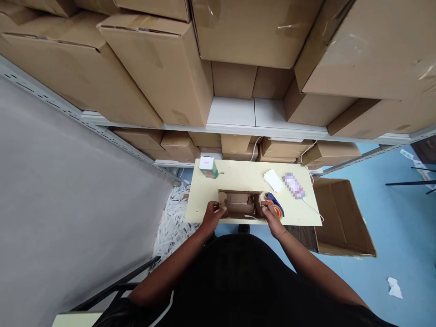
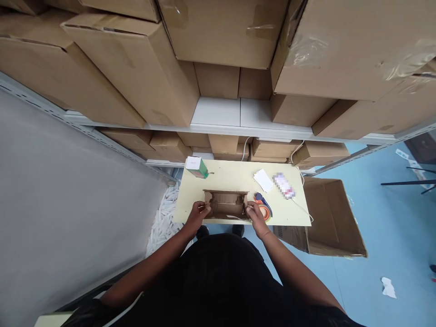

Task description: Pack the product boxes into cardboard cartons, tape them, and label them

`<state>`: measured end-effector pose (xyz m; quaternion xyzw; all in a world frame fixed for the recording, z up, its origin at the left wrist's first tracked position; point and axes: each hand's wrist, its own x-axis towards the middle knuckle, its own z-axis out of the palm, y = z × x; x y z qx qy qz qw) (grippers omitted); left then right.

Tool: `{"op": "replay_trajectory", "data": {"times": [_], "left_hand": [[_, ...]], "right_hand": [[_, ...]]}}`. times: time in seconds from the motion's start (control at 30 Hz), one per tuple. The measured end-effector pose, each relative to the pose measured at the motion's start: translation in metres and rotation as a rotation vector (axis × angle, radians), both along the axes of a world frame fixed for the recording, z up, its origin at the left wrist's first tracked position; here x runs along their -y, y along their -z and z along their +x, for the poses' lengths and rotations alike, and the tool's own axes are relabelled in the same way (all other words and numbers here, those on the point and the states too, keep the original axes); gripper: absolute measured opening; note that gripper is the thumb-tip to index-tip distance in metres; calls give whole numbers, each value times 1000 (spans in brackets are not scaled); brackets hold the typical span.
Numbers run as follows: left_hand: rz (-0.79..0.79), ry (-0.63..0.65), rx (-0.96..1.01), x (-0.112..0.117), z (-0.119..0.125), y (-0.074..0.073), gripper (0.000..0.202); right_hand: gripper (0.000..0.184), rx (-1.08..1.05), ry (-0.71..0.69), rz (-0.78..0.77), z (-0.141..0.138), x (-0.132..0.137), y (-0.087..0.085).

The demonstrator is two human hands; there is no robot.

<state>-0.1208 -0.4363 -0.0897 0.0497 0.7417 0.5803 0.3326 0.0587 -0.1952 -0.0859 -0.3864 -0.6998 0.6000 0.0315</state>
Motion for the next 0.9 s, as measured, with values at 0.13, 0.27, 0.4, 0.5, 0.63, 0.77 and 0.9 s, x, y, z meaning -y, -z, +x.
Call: {"op": "replay_trajectory", "data": {"times": [0.13, 0.27, 0.4, 0.5, 0.63, 0.77, 0.9], "left_hand": [[-10, 70, 31, 1, -2, 2, 91], [-175, 199, 5, 0, -13, -3, 106], [-132, 192, -20, -3, -19, -2, 81], [-35, 56, 60, -1, -14, 9, 63], [3, -102, 200, 5, -6, 25, 60], [40, -90, 129, 3, 2, 30, 60], [72, -153, 10, -8, 20, 21, 68]], "right_hand": [[55, 107, 1, -17, -10, 6, -8], [54, 261, -100, 30, -21, -2, -20], [49, 265, -67, -34, -25, -12, -20], [44, 205, 87, -115, -23, -16, -7], [38, 130, 234, -113, -17, -14, 12], [50, 11, 188, -119, -12, -10, 24], [54, -62, 115, -211, -5, -17, 36]]}}
